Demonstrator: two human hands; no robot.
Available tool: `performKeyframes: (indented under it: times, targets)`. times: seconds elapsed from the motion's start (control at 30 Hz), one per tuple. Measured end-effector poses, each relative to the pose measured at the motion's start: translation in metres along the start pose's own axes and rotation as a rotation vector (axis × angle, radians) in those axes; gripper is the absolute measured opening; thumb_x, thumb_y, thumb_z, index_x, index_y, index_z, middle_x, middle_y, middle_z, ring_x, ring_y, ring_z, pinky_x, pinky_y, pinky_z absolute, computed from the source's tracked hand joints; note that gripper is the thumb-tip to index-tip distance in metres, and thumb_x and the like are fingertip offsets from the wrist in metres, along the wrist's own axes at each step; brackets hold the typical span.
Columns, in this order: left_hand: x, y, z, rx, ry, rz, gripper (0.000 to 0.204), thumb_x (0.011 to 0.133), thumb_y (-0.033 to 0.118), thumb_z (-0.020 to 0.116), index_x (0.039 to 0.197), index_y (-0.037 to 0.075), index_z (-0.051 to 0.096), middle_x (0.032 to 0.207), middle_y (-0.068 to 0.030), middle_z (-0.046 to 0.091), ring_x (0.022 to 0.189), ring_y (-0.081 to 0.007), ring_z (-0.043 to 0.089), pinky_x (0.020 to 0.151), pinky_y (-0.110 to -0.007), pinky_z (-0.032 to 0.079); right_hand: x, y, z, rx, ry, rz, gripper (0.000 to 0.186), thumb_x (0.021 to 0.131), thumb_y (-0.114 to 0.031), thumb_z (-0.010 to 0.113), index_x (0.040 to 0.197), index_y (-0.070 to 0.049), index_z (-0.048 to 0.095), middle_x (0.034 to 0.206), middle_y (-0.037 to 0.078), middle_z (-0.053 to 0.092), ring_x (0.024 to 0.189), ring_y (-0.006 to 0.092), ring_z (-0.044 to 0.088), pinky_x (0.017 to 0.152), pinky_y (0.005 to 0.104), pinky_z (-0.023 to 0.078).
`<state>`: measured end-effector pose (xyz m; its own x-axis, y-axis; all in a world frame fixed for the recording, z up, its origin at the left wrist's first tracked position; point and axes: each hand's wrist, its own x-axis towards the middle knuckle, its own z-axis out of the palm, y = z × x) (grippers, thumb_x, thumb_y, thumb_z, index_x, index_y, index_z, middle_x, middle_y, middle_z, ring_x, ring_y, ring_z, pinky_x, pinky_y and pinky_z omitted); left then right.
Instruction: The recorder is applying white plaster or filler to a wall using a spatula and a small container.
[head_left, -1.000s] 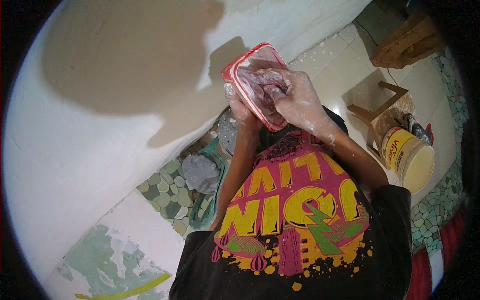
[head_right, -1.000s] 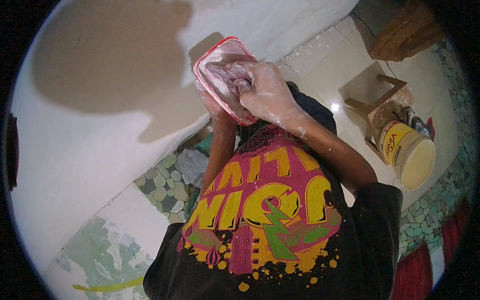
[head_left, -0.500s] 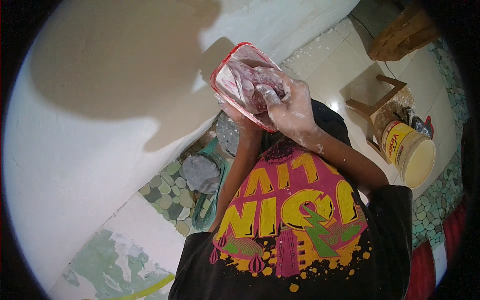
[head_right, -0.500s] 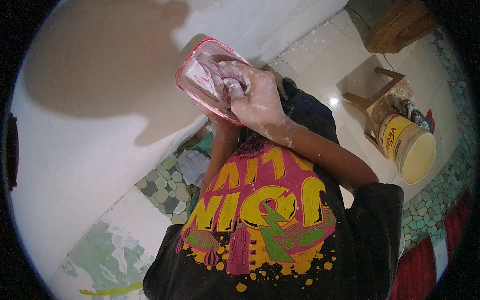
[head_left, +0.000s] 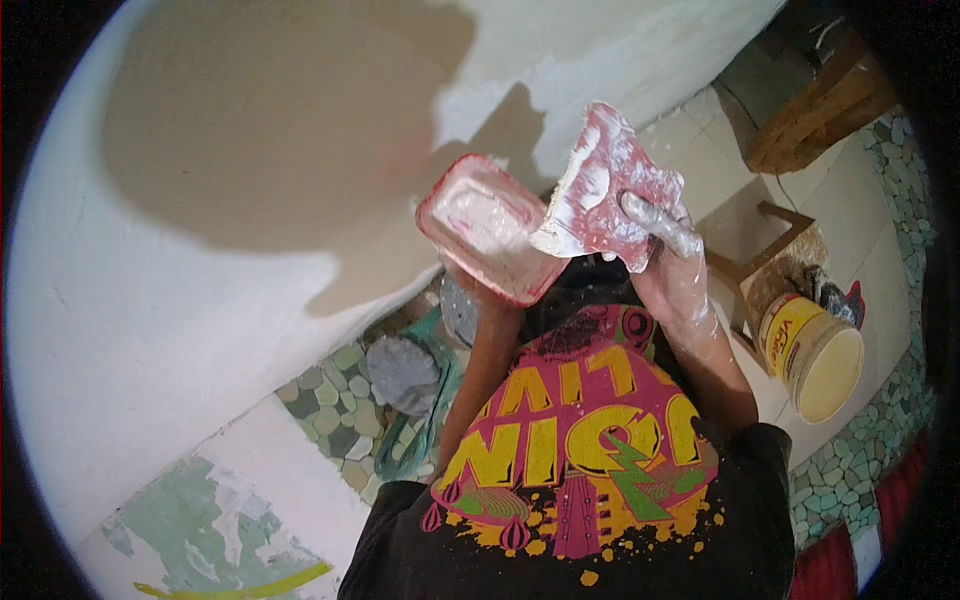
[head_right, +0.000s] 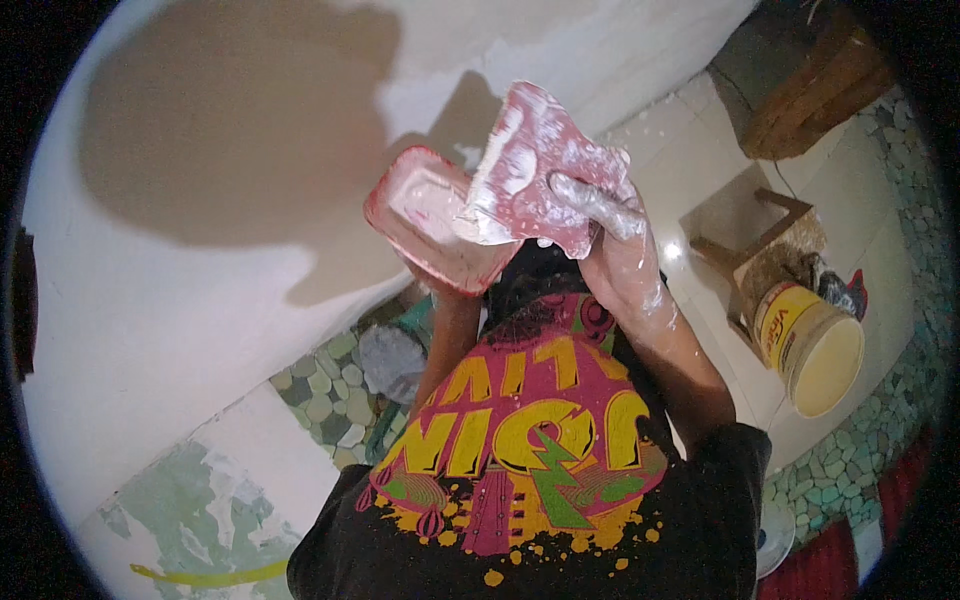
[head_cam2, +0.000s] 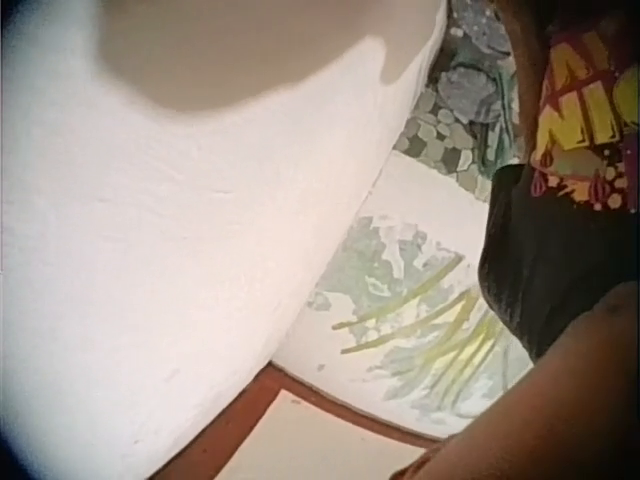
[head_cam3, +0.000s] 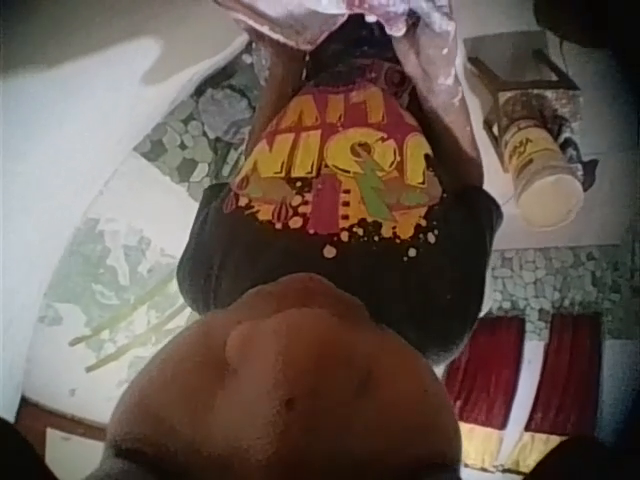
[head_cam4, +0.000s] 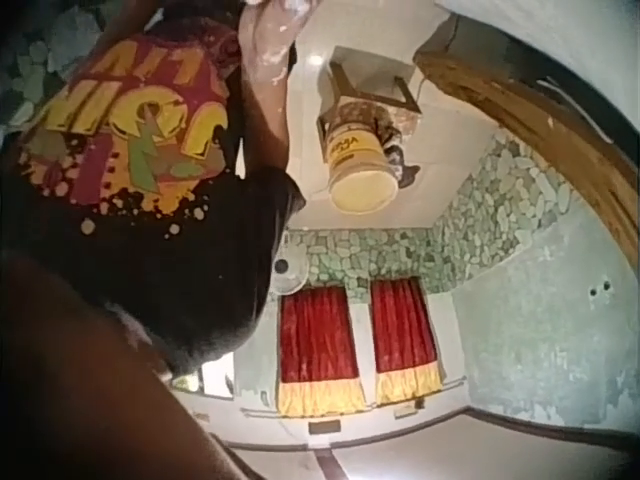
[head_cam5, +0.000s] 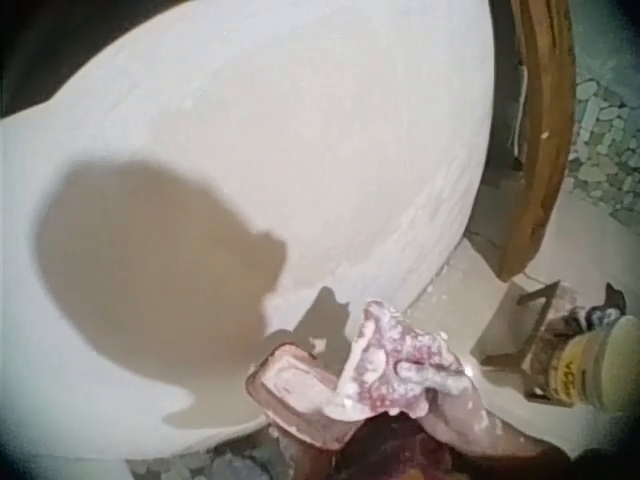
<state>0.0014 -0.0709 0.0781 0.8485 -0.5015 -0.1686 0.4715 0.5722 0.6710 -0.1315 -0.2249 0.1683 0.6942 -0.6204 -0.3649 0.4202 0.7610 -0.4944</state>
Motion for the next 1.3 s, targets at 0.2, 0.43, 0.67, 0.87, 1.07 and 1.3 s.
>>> performKeyframes:
  times: [0.2, 0.43, 0.67, 0.87, 1.07, 1.3]
  targets:
    - [-0.017, 0.003, -0.036, -0.037, -0.004, -0.087, 0.073, 0.092, 0.066, 0.042, 0.148, 0.02, 0.034, 0.144, -0.0062, 0.044, 0.132, -0.0314, 0.044, 0.11, -0.05, 0.037, 0.042, 0.005, -0.024, 0.079, -0.109, -0.034, 0.047, 0.087, -0.002, 0.06, 0.133, 0.001, 0.05, 0.124, 0.01, 0.061, 0.115, 0.0214, 0.058, 0.102, 0.0362, 0.044]
    - [-0.028, 0.004, -0.069, -0.097, 0.118, -0.12, 0.069, 0.092, 0.064, 0.044, 0.144, 0.019, 0.041, 0.141, -0.0068, 0.049, 0.13, -0.0315, 0.047, 0.107, -0.053, 0.041, 0.086, 0.012, -0.012, -0.488, 0.204, -0.607, 0.033, 0.094, 0.0, 0.056, 0.127, 0.001, 0.056, 0.128, 0.013, 0.06, 0.116, 0.0208, 0.059, 0.093, 0.0319, 0.05]
    - [-0.028, 0.008, -0.066, -0.02, 0.177, -0.059, 0.069, 0.095, 0.065, 0.039, 0.143, 0.016, 0.041, 0.139, -0.0083, 0.052, 0.125, -0.0306, 0.052, 0.105, -0.049, 0.045, 0.139, 0.047, -0.052, -1.272, -0.356, -1.469, 0.058, 0.08, 0.002, 0.061, 0.137, -0.001, 0.05, 0.14, 0.019, 0.05, 0.131, 0.0378, 0.048, 0.11, 0.0491, 0.039]
    - [-0.035, 0.012, -0.059, -0.025, 0.182, -0.108, 0.065, 0.094, 0.063, 0.043, 0.14, 0.017, 0.044, 0.136, -0.0059, 0.053, 0.123, -0.0313, 0.053, 0.103, -0.053, 0.045, 0.163, 0.081, -0.044, -1.409, -0.339, -1.314, 0.065, 0.078, -0.012, 0.069, 0.14, -0.007, 0.049, 0.143, 0.016, 0.047, 0.133, 0.0378, 0.044, 0.111, 0.0511, 0.037]
    - [-0.043, 0.013, -0.048, 0.021, 0.222, -0.127, 0.064, 0.094, 0.062, 0.042, 0.138, 0.016, 0.046, 0.133, -0.006, 0.055, 0.12, -0.03, 0.055, 0.102, -0.05, 0.046, 0.187, 0.11, -0.063, -1.484, -0.348, -1.269, 0.072, 0.078, -0.022, 0.071, 0.144, -0.012, 0.044, 0.146, 0.016, 0.043, 0.134, 0.0369, 0.042, 0.113, 0.0493, 0.034]
    - [-0.032, 0.017, -0.055, 0.028, 0.226, -0.153, 0.066, 0.094, 0.063, 0.042, 0.14, 0.016, 0.045, 0.135, -0.0071, 0.054, 0.122, -0.0315, 0.053, 0.103, -0.052, 0.045, 0.158, 0.113, -0.108, -1.672, -0.435, -0.912, 0.065, 0.079, -0.012, 0.07, 0.14, -0.005, 0.048, 0.142, 0.019, 0.046, 0.131, 0.0396, 0.043, 0.11, 0.0464, 0.037]
